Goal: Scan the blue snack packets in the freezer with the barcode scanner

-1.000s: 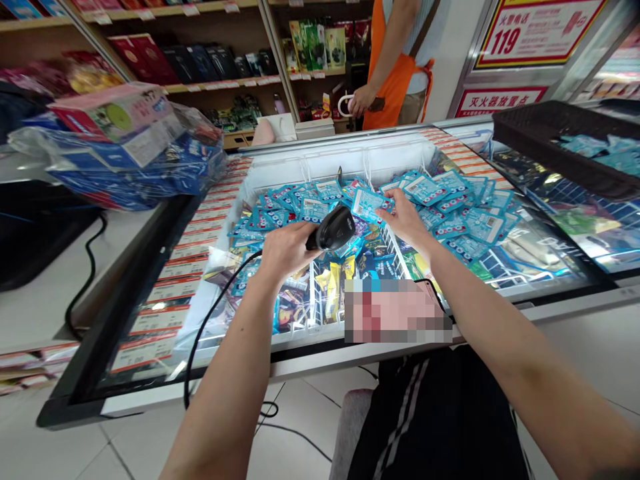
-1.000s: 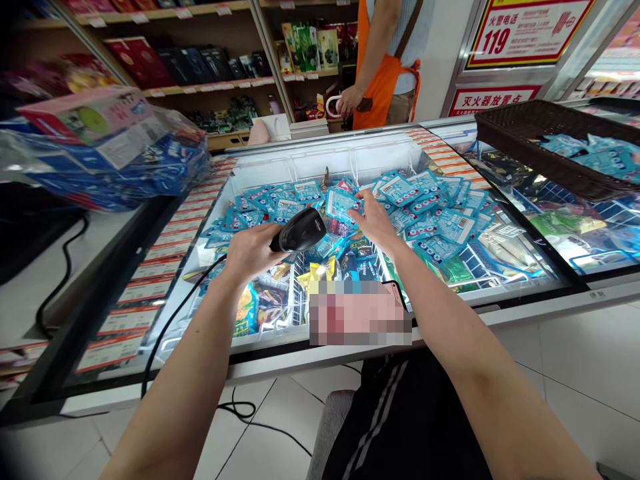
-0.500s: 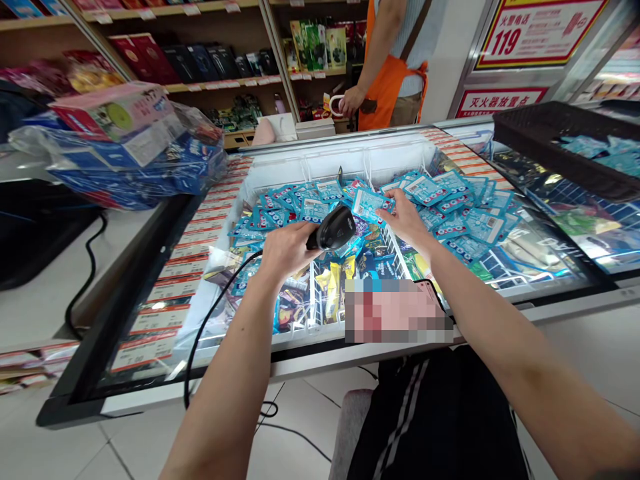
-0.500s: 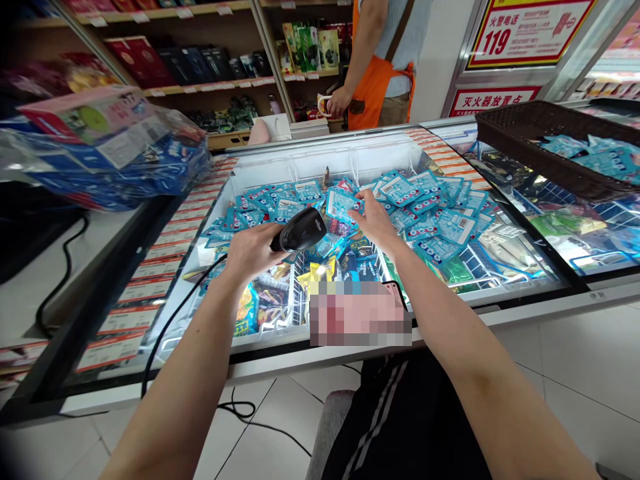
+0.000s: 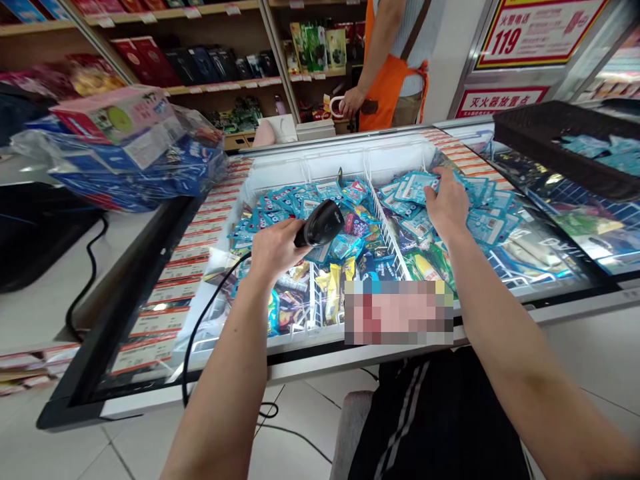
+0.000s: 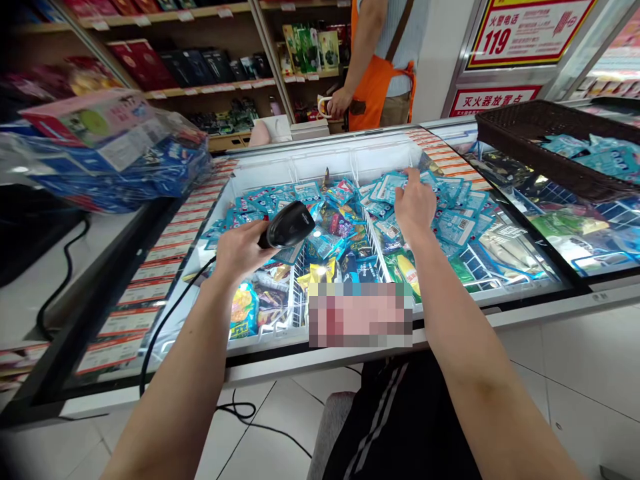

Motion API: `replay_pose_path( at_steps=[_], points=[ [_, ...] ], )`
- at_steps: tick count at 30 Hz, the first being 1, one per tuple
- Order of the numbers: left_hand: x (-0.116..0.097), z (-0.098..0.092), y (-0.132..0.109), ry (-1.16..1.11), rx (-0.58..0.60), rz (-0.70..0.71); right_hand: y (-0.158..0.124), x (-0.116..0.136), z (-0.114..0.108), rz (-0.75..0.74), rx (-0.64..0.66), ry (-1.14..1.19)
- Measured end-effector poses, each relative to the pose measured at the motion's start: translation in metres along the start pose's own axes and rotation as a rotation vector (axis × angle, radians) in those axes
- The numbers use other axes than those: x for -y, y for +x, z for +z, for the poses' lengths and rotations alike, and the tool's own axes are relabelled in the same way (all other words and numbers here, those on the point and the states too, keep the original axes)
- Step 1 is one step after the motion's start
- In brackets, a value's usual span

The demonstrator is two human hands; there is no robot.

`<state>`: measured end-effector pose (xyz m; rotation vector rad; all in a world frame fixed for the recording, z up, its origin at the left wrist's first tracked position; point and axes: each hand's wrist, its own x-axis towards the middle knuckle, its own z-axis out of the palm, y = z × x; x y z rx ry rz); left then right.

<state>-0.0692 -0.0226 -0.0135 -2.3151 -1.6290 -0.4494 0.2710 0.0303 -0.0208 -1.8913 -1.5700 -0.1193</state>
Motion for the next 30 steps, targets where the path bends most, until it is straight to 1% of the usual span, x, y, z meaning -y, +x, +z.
replay_pose_path(
  at_steps=[3,5,7,10,11,13,17,22,27,30],
  points=[
    [0.003,0.001,0.0,0.005,-0.016,-0.019,-0.002,-0.003,-0.001,0.042,-0.113,-0.098],
    [0.003,0.002,0.0,0.012,-0.022,-0.024,-0.006,0.001,0.001,-0.01,-0.139,-0.123],
    [0.004,0.002,0.0,0.022,-0.03,-0.034,-0.011,0.007,0.004,-0.136,-0.087,-0.13],
    [0.005,0.002,0.0,0.037,-0.05,-0.057,-0.018,0.014,0.011,-0.346,0.06,-0.151],
    [0.006,0.002,0.0,0.04,-0.056,-0.063,-0.019,0.015,0.014,-0.394,0.097,-0.164],
    [0.006,0.002,-0.001,0.042,-0.062,-0.065,-0.02,0.013,0.019,-0.441,0.125,-0.191],
    [0.006,0.001,-0.001,0.04,-0.058,-0.059,-0.017,0.004,0.022,-0.409,0.095,-0.231],
    [0.009,-0.004,0.001,0.056,-0.039,-0.058,-0.017,0.001,0.019,-0.36,0.055,-0.244],
    [0.021,-0.007,-0.001,0.062,-0.066,-0.088,-0.019,0.011,0.015,-0.395,0.025,-0.211],
    [0.028,-0.005,-0.006,0.066,-0.069,-0.117,-0.02,0.021,0.016,-0.461,0.059,-0.135]
  ],
)
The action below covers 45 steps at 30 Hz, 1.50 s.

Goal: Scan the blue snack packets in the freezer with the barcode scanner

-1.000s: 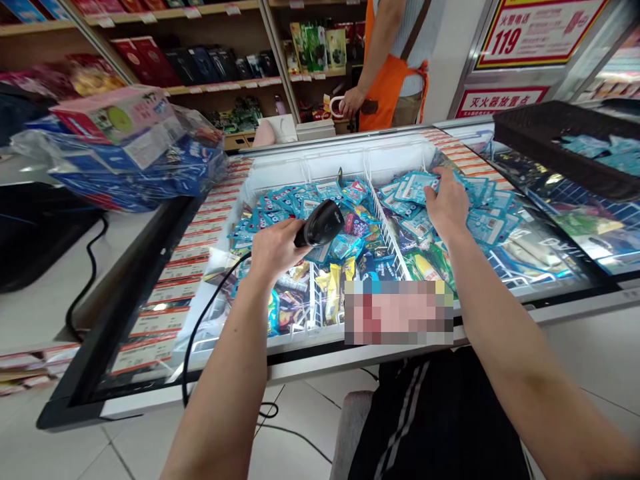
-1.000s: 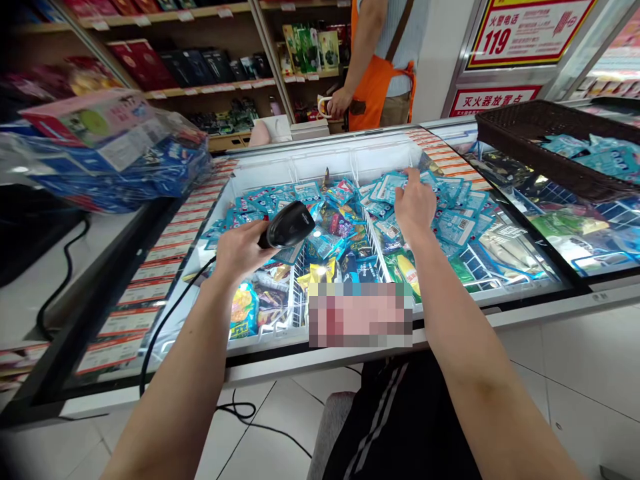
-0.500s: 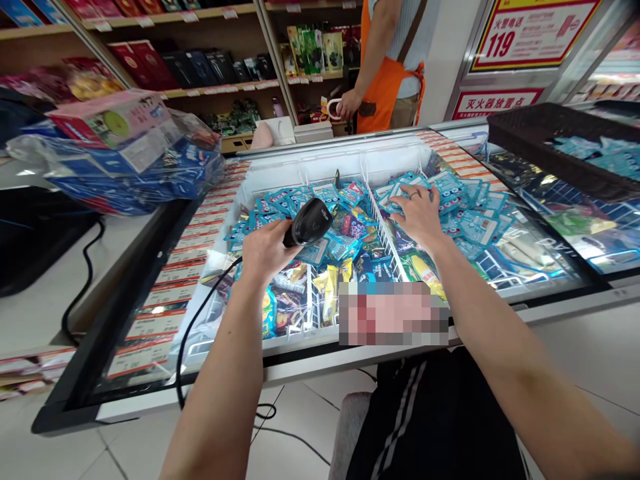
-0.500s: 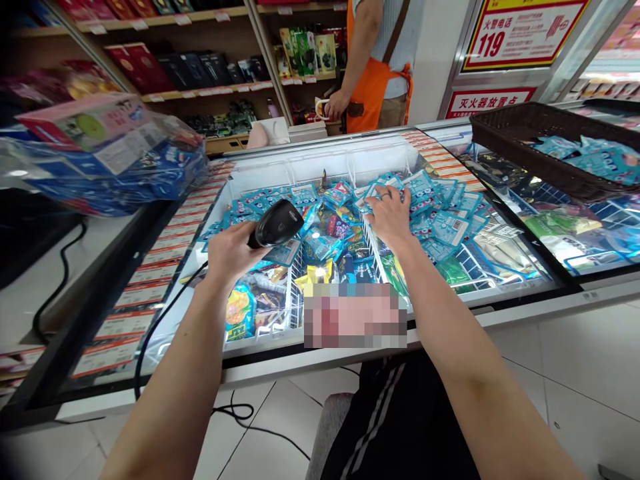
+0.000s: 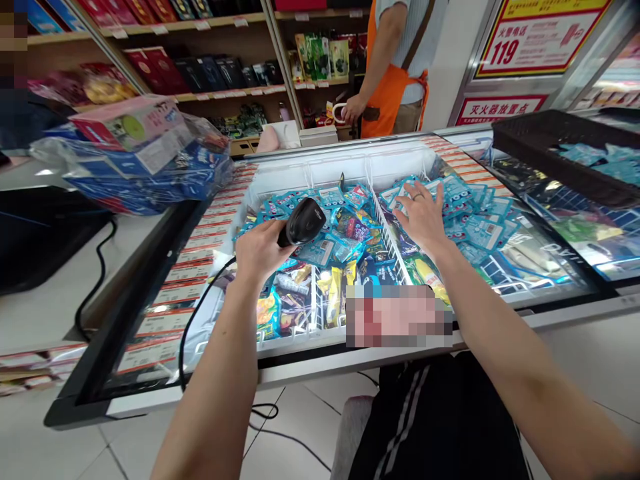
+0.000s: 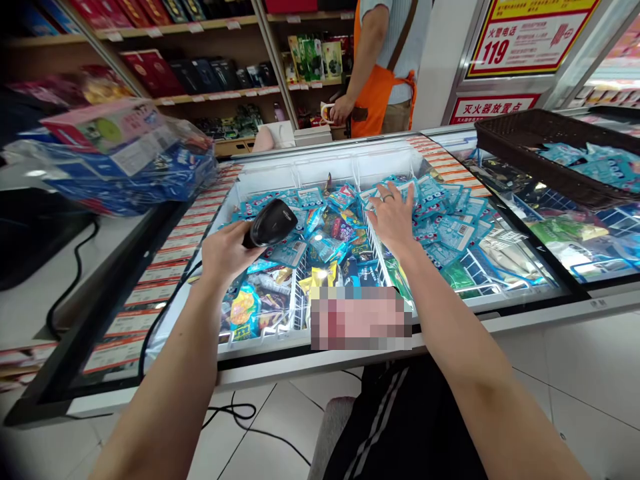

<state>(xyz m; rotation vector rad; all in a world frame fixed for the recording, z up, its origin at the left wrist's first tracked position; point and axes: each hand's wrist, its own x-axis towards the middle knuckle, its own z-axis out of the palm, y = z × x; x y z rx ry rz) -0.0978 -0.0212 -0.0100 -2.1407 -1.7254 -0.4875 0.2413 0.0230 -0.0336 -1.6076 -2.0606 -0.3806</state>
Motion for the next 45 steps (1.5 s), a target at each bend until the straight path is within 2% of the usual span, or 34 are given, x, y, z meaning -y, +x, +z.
replay_pose_path(
  at_steps=[4,7,10,15,19,23,28,36,45],
  points=[
    [0.008,0.001,-0.007,-0.006,-0.008,-0.05,0.002,0.012,0.004,-0.154,0.067,0.166],
    [0.011,-0.002,-0.009,-0.018,-0.011,-0.065,0.0,0.018,0.009,-0.255,0.171,0.272],
    [0.014,-0.004,-0.009,-0.033,-0.008,-0.061,-0.002,0.021,0.012,-0.291,0.244,0.311],
    [0.016,-0.005,-0.011,-0.033,-0.011,-0.067,-0.005,0.029,0.009,-0.327,0.255,0.26],
    [0.017,-0.008,-0.011,-0.03,-0.012,-0.074,-0.007,0.039,0.001,-0.348,0.244,0.135],
    [0.016,-0.012,-0.01,-0.043,-0.022,-0.083,-0.013,0.045,-0.003,-0.269,0.178,-0.002],
    [0.014,-0.013,-0.01,-0.064,-0.006,-0.082,-0.017,0.027,0.009,-0.107,0.242,-0.058],
    [0.013,-0.006,-0.01,-0.065,-0.009,-0.044,-0.016,-0.001,0.013,-0.125,0.248,-0.08],
    [0.011,-0.004,-0.009,-0.036,0.018,-0.017,-0.021,-0.039,0.009,-0.04,0.213,-0.056]
  ],
)
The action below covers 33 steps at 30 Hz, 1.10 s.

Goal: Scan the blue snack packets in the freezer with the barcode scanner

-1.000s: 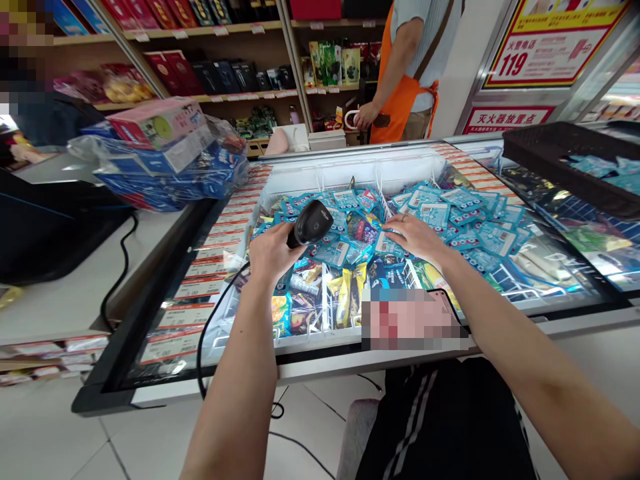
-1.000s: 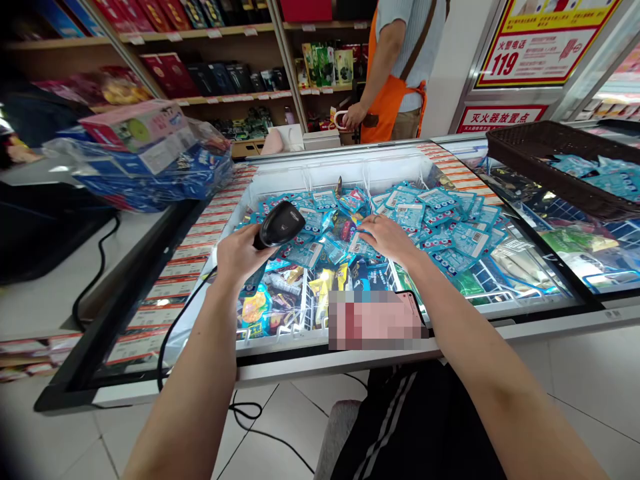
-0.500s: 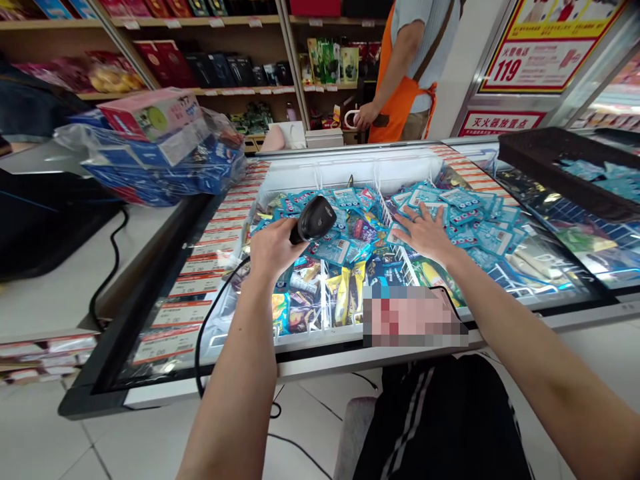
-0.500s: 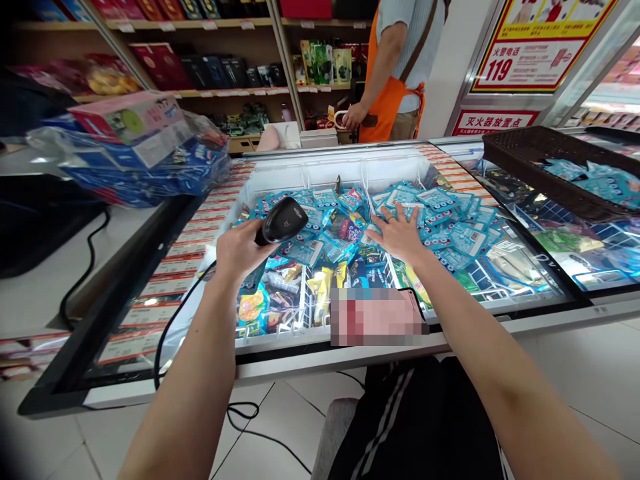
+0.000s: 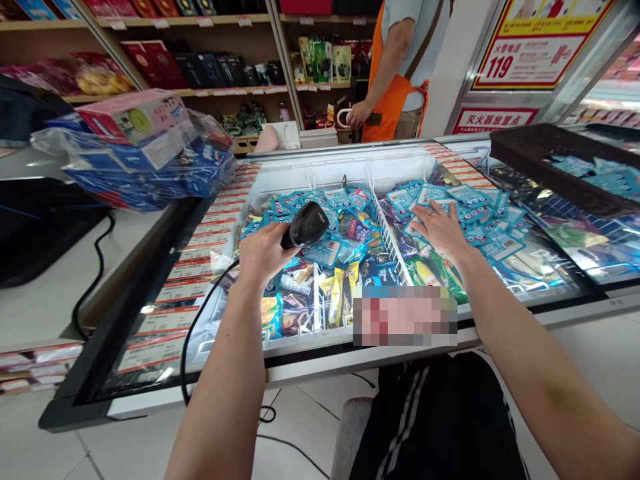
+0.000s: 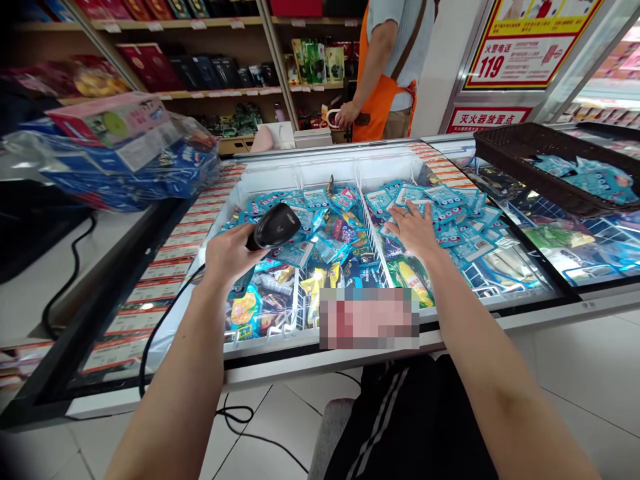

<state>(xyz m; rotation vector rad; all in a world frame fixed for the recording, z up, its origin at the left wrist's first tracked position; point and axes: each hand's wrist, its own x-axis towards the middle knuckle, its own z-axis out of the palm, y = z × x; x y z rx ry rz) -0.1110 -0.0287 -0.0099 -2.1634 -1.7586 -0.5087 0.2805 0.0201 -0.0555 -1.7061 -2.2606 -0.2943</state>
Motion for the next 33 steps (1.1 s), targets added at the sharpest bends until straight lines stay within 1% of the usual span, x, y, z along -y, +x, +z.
replay_pose_path(
  at_steps=[4,9,13,17,20,24,26,29,33],
  points=[
    [-0.001,0.0,0.001,-0.005,0.002,0.008,-0.001,0.003,-0.001,0.007,-0.029,-0.002],
    [-0.001,0.001,0.001,-0.015,0.013,0.012,0.0,0.014,-0.001,-0.065,0.004,0.052],
    [-0.001,0.0,0.001,-0.013,0.004,-0.006,0.001,0.015,-0.001,-0.068,0.011,0.086],
    [0.0,0.0,0.001,0.002,0.006,-0.003,0.004,0.021,-0.008,-0.072,-0.048,0.089],
    [0.0,-0.001,0.002,-0.003,0.025,0.026,0.01,0.035,-0.015,-0.134,-0.044,0.134],
    [0.0,0.0,0.001,-0.016,0.036,0.065,0.017,0.063,-0.016,-0.348,0.086,0.244],
    [-0.002,0.001,0.001,-0.019,0.044,0.078,0.019,0.074,-0.014,-0.417,0.129,0.239],
    [-0.005,0.001,0.001,-0.02,0.071,0.085,0.021,0.084,-0.011,-0.425,0.139,0.188],
    [-0.01,0.001,0.001,-0.01,0.09,0.115,0.024,0.09,-0.015,-0.434,0.128,0.144]
  ],
)
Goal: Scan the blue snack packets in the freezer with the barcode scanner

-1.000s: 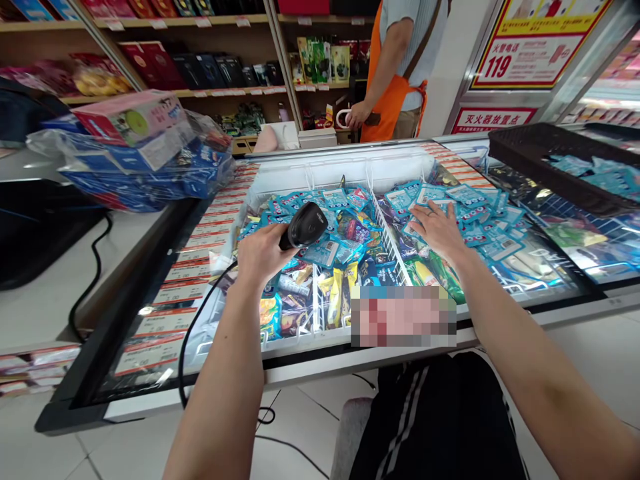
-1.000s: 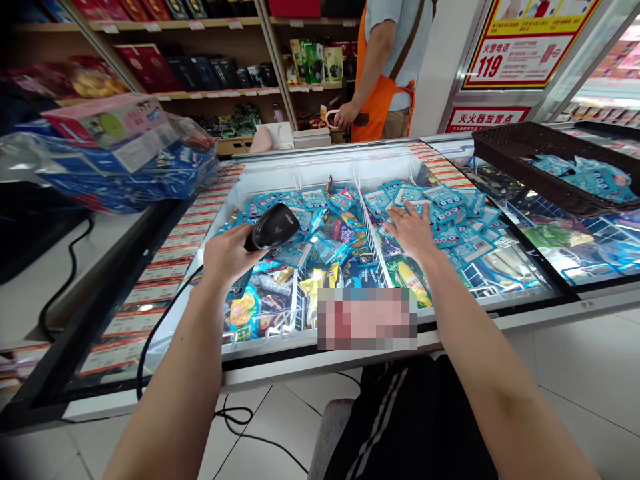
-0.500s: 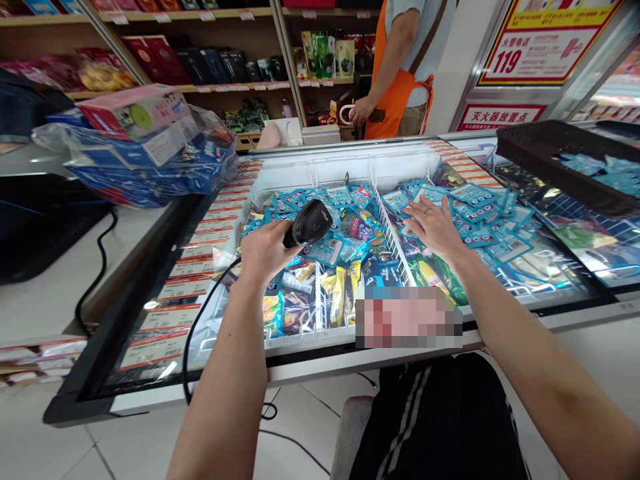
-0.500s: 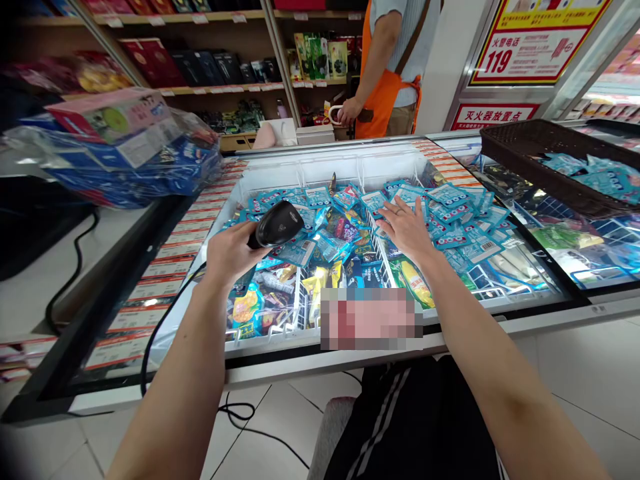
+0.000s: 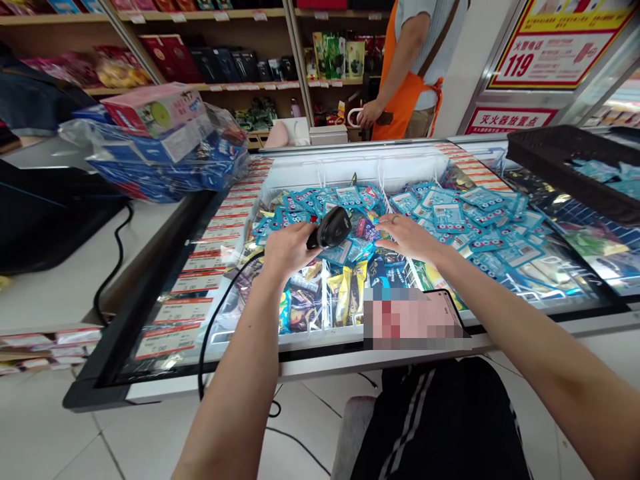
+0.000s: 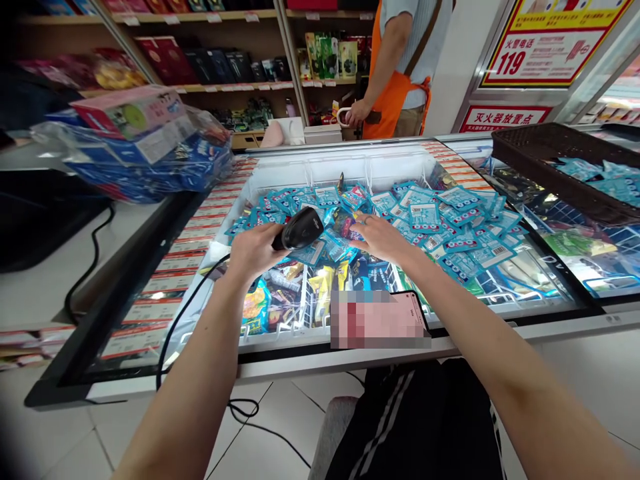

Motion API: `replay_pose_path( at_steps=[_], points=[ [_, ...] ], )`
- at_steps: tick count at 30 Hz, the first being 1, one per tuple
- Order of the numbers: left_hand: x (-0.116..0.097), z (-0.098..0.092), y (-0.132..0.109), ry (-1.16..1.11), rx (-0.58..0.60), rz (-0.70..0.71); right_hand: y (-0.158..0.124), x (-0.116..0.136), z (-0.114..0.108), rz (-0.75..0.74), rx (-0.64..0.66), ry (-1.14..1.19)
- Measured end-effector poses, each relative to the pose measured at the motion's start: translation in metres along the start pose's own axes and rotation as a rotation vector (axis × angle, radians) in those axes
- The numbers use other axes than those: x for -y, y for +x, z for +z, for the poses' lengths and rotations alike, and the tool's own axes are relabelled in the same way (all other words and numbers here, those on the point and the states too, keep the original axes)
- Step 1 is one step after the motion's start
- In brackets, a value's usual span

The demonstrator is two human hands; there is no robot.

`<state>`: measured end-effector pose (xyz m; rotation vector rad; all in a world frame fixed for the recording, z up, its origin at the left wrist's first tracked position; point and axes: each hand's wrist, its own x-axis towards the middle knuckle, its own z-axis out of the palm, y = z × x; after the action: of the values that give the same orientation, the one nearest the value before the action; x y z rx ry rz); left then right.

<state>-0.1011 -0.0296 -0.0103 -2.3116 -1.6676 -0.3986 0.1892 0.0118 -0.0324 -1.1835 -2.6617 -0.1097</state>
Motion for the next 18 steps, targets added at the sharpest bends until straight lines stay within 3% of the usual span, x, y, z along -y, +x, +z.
replay_pose_path(
  at_steps=[5,11,18],
  points=[
    [-0.001,-0.001,0.0,-0.024,-0.025,-0.039,0.014,0.009,-0.003,-0.03,-0.003,0.011],
    [0.004,-0.002,-0.002,-0.038,-0.099,-0.117,0.055,0.0,0.01,0.179,-0.061,0.059],
    [0.008,-0.003,-0.002,-0.034,-0.082,-0.144,0.095,-0.002,0.033,0.101,-0.032,0.056]
  ],
)
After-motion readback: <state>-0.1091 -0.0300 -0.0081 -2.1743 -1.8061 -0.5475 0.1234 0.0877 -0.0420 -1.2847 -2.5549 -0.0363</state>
